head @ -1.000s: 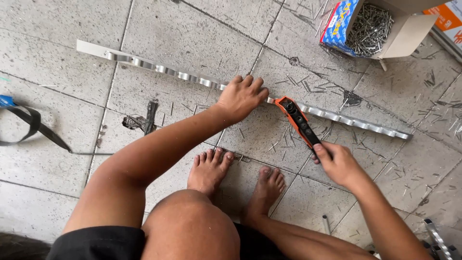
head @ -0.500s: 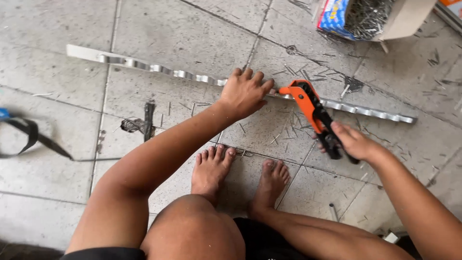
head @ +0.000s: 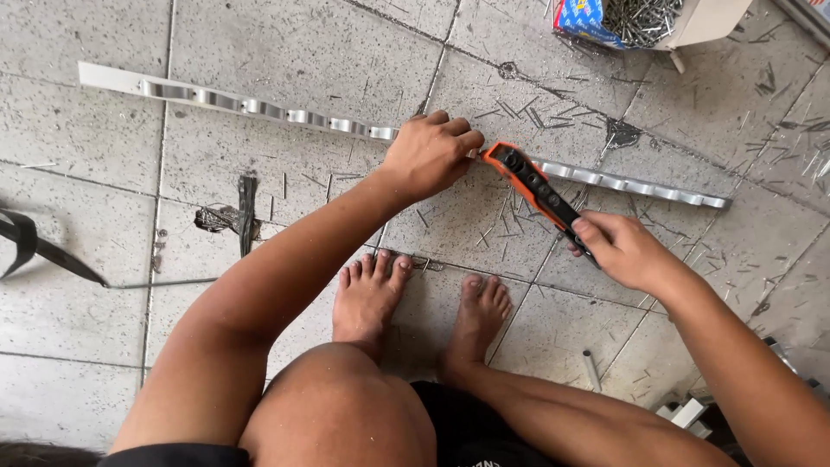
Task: The person sits on a tiled floor and uses a nail gun to attach nails to a long, wavy metal strip. They repeatedly pick up nails from a nearby box and drive them into the metal piece.
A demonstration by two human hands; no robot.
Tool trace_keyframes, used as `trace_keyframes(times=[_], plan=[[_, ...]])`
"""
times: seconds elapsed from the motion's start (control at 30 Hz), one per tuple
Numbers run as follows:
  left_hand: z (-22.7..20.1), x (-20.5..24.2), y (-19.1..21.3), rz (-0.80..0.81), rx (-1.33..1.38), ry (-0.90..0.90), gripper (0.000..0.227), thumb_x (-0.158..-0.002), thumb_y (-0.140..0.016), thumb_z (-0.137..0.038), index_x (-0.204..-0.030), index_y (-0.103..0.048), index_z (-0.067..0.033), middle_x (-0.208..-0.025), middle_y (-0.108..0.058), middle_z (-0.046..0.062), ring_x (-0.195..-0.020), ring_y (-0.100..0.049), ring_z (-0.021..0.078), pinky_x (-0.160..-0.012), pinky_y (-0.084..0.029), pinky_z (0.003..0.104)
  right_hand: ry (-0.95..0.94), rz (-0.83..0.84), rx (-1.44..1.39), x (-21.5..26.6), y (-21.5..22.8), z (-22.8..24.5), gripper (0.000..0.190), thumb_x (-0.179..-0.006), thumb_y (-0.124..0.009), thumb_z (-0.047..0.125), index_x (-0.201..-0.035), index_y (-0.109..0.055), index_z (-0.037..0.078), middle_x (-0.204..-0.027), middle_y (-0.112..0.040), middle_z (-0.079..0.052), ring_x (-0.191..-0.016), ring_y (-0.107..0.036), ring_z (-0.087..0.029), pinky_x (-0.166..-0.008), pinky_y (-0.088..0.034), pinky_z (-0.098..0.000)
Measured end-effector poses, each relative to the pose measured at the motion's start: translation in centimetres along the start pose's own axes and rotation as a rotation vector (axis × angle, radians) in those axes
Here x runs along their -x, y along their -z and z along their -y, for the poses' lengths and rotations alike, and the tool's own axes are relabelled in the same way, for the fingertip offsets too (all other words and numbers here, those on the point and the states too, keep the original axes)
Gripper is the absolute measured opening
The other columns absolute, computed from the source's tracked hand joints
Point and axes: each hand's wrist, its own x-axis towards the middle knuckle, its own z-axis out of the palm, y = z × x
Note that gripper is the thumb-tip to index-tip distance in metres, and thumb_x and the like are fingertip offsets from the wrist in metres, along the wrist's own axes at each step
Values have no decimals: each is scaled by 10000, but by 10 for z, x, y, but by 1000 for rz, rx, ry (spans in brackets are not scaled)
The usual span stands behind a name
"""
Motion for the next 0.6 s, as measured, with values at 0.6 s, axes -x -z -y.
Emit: trace_keyframes(times=[0.6], plan=[[8,2,-19,-84,-11,-67,256,-763,-749,-313,-941,-593,-215,-805,-612,-21,-806,-666,238,-658,-573,363,88,-77,217,-22,5,80,431,-996,-558,342,-1321,-421,95,-796,-764,-129,-816,-750,-381,-739,-582,-498]])
